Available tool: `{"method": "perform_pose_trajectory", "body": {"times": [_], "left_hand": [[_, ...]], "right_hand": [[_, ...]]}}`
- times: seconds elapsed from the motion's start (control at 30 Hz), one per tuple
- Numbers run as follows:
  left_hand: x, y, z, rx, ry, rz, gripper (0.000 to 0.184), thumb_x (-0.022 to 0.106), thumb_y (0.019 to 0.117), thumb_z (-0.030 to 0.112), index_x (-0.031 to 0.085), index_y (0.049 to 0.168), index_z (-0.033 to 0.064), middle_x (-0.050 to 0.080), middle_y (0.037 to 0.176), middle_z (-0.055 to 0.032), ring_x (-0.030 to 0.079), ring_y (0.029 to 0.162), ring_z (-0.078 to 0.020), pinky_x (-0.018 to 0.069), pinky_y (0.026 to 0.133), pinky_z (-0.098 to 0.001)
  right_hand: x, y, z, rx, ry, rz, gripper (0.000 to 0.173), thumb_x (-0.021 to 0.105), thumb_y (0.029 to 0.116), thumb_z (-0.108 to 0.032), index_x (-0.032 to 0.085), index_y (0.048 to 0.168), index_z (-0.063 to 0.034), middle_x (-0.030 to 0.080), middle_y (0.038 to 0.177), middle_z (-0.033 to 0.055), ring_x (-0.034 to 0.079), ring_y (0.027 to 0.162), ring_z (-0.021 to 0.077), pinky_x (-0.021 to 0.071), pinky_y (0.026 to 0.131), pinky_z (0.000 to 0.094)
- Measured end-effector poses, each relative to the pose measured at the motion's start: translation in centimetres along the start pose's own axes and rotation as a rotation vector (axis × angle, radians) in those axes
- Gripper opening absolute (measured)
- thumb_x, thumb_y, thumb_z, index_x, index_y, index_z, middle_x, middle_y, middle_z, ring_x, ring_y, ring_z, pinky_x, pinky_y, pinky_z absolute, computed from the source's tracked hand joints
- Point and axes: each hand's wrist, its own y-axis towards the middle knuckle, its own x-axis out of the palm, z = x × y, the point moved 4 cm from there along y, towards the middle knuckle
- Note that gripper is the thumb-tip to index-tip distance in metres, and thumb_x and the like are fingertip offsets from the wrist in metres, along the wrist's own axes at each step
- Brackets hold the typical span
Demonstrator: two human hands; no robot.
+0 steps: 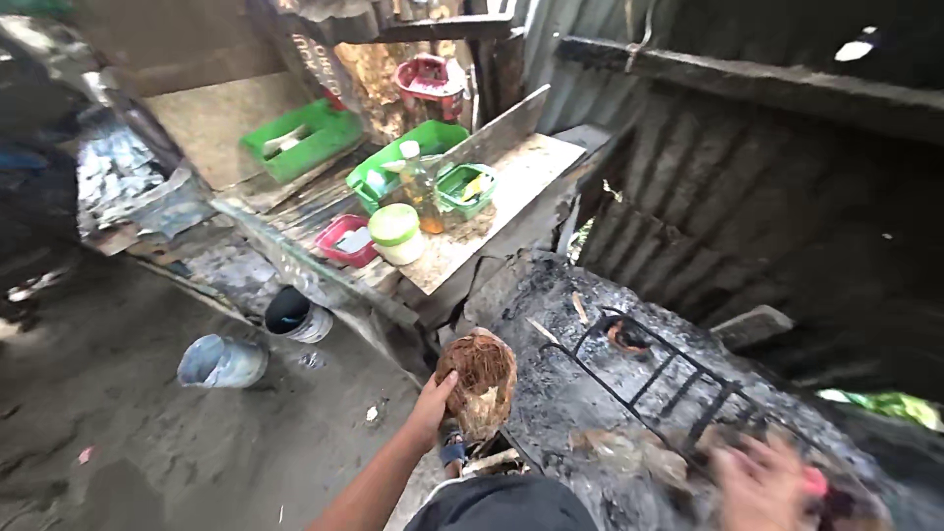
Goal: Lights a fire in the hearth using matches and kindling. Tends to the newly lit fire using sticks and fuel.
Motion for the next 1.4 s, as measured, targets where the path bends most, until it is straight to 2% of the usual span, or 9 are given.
{"method": "perform_pose_trajectory", "body": {"times": [0.17,0.3,0.53,0.73,0.87,0.97,1.07,1.2,1.4], "left_hand": [[3.2,0.5,1.2,-0.028,0.106,-0.135,0.054,0.046,0.1096,0.033,0.034,0.155,0.0061,0.064,0.130,-0.0207,0.068,0.112,-0.0274,0.0590,0.092,-0.0446],[4.1,1.6,2.4,-0.019,0.103,-0.173,0.045,0.042,0.1114,0.028,0.040,0.148,0.0021,0.068,0.119,-0.0181,0.070,0.103,-0.0234,0.0603,0.086,-0.0415],[2.4,3.4,6.1,-0.216,0.096,-0.310,0.033,0.045,0.1095,0.021,0.053,0.135,0.0004,0.072,0.105,-0.0162,0.073,0.092,-0.0238,0.0621,0.080,-0.0412],[4.3,6.0,7.5,-0.211,0.130,-0.357,0.050,0.025,0.1133,0.041,0.045,0.146,0.0088,0.070,0.110,-0.0168,0.070,0.087,-0.0258,0.0588,0.077,-0.0404],[6.6,5.7,5.5,0.515,0.279,-0.554,0.113,0.043,0.0920,0.081,0.006,0.161,-0.0004,0.040,0.158,-0.0196,0.053,0.136,-0.0215,0.0505,0.109,-0.0394],[7.9,5.4,4.7,0.953,0.609,-0.537,0.127,0.061,0.0800,0.080,0.016,0.159,-0.0091,0.015,0.165,-0.0333,0.021,0.155,-0.0378,0.0254,0.126,-0.0483],[8.7,5.5,5.6,1.227,0.732,-0.561,0.104,0.065,0.0828,0.072,0.040,0.151,-0.0021,0.030,0.158,-0.0357,0.025,0.152,-0.0471,0.0256,0.123,-0.0593],[9.2,6.8,8.0,1.161,0.566,-0.626,0.079,0.077,0.0787,0.035,0.049,0.138,-0.0083,0.059,0.136,-0.0248,0.050,0.138,-0.0321,0.0308,0.123,-0.0503],[10.5,8.0,12.3,0.862,0.241,-0.391,0.070,0.055,0.0938,0.024,0.031,0.146,-0.0164,0.056,0.131,-0.0225,0.060,0.115,-0.0061,0.0502,0.101,-0.0226]], "right_hand": [[19.0,-6.0,-8.4,0.411,0.474,-0.724,0.136,0.085,0.0701,-0.053,-0.006,0.164,-0.0140,0.047,0.153,0.0173,0.066,0.120,0.0271,0.0606,0.091,0.0449],[23.8,-6.7,-9.8,0.868,0.824,-0.701,0.085,0.075,0.0866,-0.023,0.023,0.154,-0.0129,0.066,0.116,0.0170,0.070,0.096,0.0269,0.0608,0.080,0.0453],[22.3,-3.6,-6.9,0.817,0.786,-0.796,0.067,0.057,0.0961,-0.021,0.025,0.155,-0.0214,0.068,0.110,0.0149,0.071,0.082,0.0260,0.0602,0.064,0.0384],[24.5,-5.9,-9.9,1.148,1.027,-0.374,0.032,0.048,0.1064,-0.020,0.047,0.136,-0.0074,0.068,0.102,0.0183,0.071,0.088,0.0293,0.0610,0.078,0.0450],[26.7,-6.6,-11.8,1.256,1.364,0.035,0.031,0.041,0.1086,-0.027,0.052,0.123,-0.0020,0.067,0.100,0.0187,0.070,0.085,0.0289,0.0614,0.076,0.0423],[27.7,-7.8,-12.8,1.242,1.421,0.110,0.023,0.042,0.1080,-0.026,0.055,0.107,-0.0070,0.064,0.085,0.0103,0.065,0.072,0.0195,0.0572,0.063,0.0348],[27.4,-8.5,-12.7,1.246,1.394,0.077,0.028,0.040,0.1092,-0.031,0.056,0.104,-0.0091,0.063,0.081,0.0084,0.064,0.068,0.0181,0.0563,0.060,0.0338],[25.8,-9.6,-12.9,1.262,1.318,0.057,0.019,0.047,0.1052,-0.022,0.052,0.117,-0.0082,0.064,0.094,0.0134,0.066,0.079,0.0247,0.0586,0.068,0.0393],[25.0,-10.9,-14.7,1.238,1.367,-0.073,0.024,0.049,0.1045,-0.016,0.049,0.126,-0.0059,0.068,0.105,0.0196,0.072,0.087,0.0297,0.0624,0.075,0.0402]]}}
